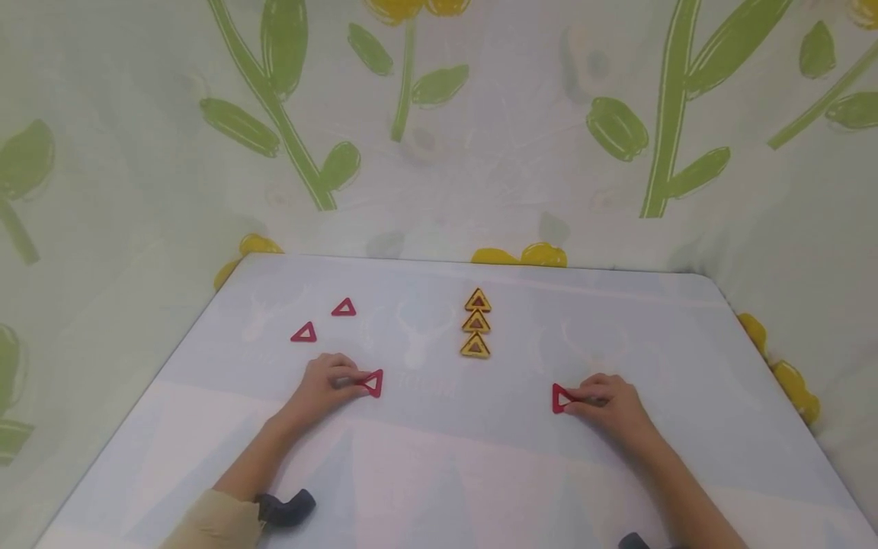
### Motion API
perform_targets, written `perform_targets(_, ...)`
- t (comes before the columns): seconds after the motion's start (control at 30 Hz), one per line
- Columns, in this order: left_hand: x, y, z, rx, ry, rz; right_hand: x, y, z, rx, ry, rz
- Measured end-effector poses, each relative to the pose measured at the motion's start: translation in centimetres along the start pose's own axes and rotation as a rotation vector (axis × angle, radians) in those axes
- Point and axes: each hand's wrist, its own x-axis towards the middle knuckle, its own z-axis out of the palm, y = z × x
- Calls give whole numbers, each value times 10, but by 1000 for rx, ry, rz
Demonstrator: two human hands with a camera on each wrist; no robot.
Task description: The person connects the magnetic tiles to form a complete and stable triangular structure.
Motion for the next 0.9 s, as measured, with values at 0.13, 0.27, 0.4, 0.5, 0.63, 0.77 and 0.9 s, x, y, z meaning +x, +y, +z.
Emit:
perform_targets(0.13,1,2,4,10,5,17,1,-1,5,12,-1,-31)
perform_targets(0.27,2,6,8,0,0,44,1,-1,9,16,-12,-46)
perform_targets(0.4,2,10,11,-5,-17,41,2,-4,13,17,-22,-48)
perform_targets(0.5,4,13,13,-15,-30,30,3,-8,15,27,-27,-58)
perform_targets(0.63,4,18,18,-28,-35,15,5,-12,22,45,-24,-82)
perform_targets(0.77,5,22,23,-27,-32,-1,9,-16,29,53,-15,-109)
perform_targets(0.9,7,29,28,-32,-26,7,12,-23,32,58,-9,-132)
